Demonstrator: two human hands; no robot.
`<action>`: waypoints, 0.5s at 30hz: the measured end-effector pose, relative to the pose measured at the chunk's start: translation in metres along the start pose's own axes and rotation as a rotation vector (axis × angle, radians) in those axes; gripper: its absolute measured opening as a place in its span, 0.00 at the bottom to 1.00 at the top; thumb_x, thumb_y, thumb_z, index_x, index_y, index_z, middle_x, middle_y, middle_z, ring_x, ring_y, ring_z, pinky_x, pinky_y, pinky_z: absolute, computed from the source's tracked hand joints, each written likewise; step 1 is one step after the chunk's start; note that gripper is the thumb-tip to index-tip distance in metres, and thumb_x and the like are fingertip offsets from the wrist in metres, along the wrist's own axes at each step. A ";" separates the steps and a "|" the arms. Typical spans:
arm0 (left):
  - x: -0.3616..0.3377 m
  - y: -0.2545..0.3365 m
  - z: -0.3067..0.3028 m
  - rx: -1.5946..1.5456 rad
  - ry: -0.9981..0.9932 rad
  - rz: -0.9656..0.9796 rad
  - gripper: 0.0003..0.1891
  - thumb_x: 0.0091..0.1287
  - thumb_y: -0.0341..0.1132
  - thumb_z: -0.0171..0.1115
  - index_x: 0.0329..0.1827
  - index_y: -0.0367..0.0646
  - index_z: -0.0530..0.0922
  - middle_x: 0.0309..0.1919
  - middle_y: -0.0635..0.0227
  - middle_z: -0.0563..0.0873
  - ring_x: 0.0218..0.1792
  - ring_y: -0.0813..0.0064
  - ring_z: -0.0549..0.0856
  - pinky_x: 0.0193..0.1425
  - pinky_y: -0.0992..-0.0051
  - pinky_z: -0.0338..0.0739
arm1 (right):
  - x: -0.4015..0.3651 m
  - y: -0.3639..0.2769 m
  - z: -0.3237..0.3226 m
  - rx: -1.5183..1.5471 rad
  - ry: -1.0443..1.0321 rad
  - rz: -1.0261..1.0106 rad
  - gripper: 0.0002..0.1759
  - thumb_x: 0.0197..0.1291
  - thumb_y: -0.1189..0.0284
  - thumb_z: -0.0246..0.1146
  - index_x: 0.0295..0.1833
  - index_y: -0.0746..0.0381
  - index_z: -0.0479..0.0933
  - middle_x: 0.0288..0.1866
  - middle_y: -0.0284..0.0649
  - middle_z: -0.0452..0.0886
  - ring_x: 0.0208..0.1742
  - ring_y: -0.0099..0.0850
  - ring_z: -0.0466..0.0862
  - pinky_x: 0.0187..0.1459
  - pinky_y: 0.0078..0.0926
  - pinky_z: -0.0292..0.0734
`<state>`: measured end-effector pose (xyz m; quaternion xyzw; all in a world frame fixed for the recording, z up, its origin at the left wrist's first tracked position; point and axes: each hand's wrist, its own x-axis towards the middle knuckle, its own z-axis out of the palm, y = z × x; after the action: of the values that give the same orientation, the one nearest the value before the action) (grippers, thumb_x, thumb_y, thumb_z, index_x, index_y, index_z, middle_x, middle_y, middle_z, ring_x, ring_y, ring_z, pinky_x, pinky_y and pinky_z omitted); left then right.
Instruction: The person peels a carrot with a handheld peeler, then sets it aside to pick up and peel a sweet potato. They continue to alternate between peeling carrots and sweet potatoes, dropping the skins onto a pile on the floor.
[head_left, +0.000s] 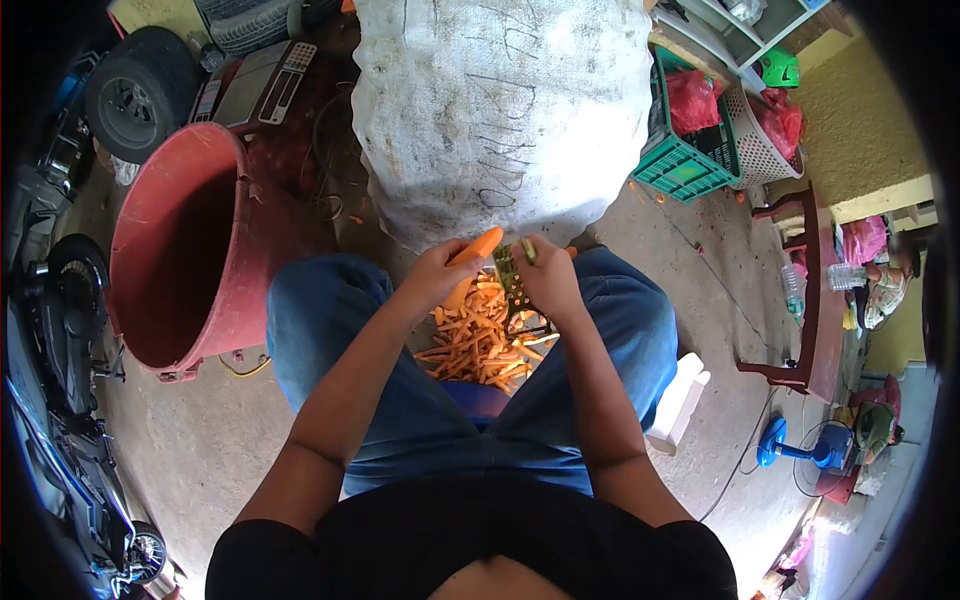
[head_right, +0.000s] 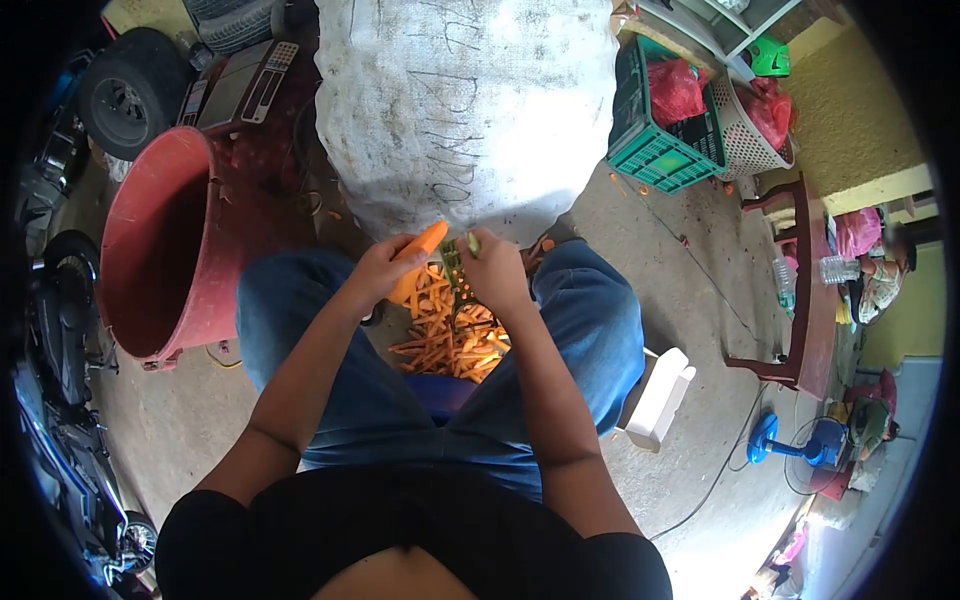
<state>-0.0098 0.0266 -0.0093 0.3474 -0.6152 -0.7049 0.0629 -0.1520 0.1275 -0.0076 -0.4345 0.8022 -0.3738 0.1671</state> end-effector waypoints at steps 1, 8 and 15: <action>0.003 -0.004 -0.001 0.001 0.002 0.001 0.21 0.61 0.45 0.52 0.47 0.35 0.71 0.36 0.66 0.77 0.36 0.80 0.75 0.41 0.80 0.68 | -0.001 0.000 0.003 -0.013 -0.049 -0.001 0.13 0.54 0.66 0.54 0.31 0.67 0.72 0.22 0.53 0.74 0.27 0.49 0.75 0.29 0.38 0.68; 0.005 -0.007 0.003 -0.178 0.051 0.005 0.17 0.64 0.44 0.47 0.42 0.37 0.72 0.24 0.68 0.77 0.23 0.81 0.76 0.29 0.82 0.71 | -0.001 -0.001 0.008 -0.036 -0.166 0.030 0.14 0.54 0.65 0.54 0.32 0.68 0.71 0.22 0.53 0.73 0.28 0.50 0.74 0.30 0.37 0.67; -0.001 0.006 0.001 -0.209 0.018 -0.047 0.19 0.64 0.44 0.48 0.45 0.35 0.73 0.29 0.69 0.78 0.30 0.84 0.75 0.34 0.82 0.69 | -0.002 -0.004 0.003 0.009 -0.183 0.027 0.14 0.54 0.65 0.54 0.34 0.68 0.71 0.22 0.52 0.73 0.26 0.46 0.76 0.30 0.33 0.68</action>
<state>-0.0115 0.0263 -0.0038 0.3598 -0.5293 -0.7634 0.0877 -0.1470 0.1260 -0.0072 -0.4550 0.7878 -0.3339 0.2467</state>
